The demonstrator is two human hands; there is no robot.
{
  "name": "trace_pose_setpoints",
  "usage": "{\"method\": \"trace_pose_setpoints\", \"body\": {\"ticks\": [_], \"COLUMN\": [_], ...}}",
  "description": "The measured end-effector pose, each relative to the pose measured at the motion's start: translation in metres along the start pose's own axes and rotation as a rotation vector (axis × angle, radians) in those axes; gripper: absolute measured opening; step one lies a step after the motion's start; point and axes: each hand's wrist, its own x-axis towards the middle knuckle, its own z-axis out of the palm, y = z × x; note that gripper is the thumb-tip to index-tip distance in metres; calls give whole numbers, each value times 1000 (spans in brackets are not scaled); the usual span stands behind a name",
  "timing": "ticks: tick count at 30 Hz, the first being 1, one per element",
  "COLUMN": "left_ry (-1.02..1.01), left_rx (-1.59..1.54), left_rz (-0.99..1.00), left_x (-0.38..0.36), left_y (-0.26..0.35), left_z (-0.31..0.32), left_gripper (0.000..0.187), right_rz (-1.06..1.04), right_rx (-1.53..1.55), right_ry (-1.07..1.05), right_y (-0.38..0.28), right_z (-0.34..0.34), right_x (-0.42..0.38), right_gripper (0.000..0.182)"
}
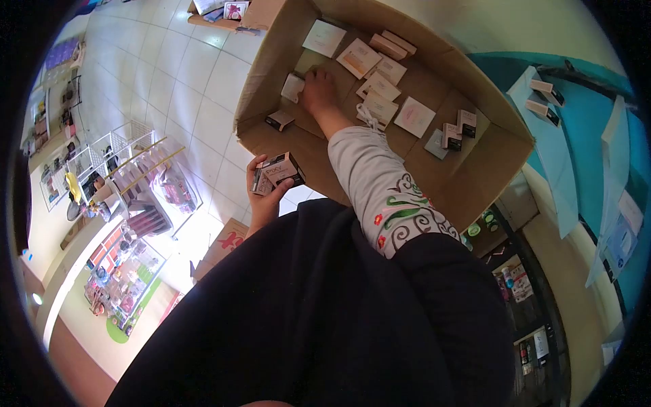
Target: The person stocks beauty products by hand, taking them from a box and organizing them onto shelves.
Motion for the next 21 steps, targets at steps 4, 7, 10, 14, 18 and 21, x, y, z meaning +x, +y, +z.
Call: {"method": "trace_pose_setpoints", "body": {"ticks": [4,7,10,14,18,21], "left_ry": [6,6,8,5,-2,-6], "left_rx": [-59,-77,-71,-78,-74,-66], "left_rz": [-30,-41,-45,-36,-38,-30], "left_x": [1,1,1,1,1,1], "left_y": [-7,-8,-7,-9,-11,-12], "left_z": [-8,-6,-6,-6,-8,-9], "left_gripper": [66,67,68,68,69,70], "right_rz": [-55,-204,-255,-200,-211,-194], "right_rx": [346,421,409,329,373,382], "right_ry": [-166,-171,-148,-119,-144,-157], "right_y": [-6,-15,-15,-12,-5,-3], "right_z": [19,25,32,32,37,38], "right_x": [-23,-54,-63,-57,-50,-51], "right_gripper": [45,52,59,67,71,70]}}
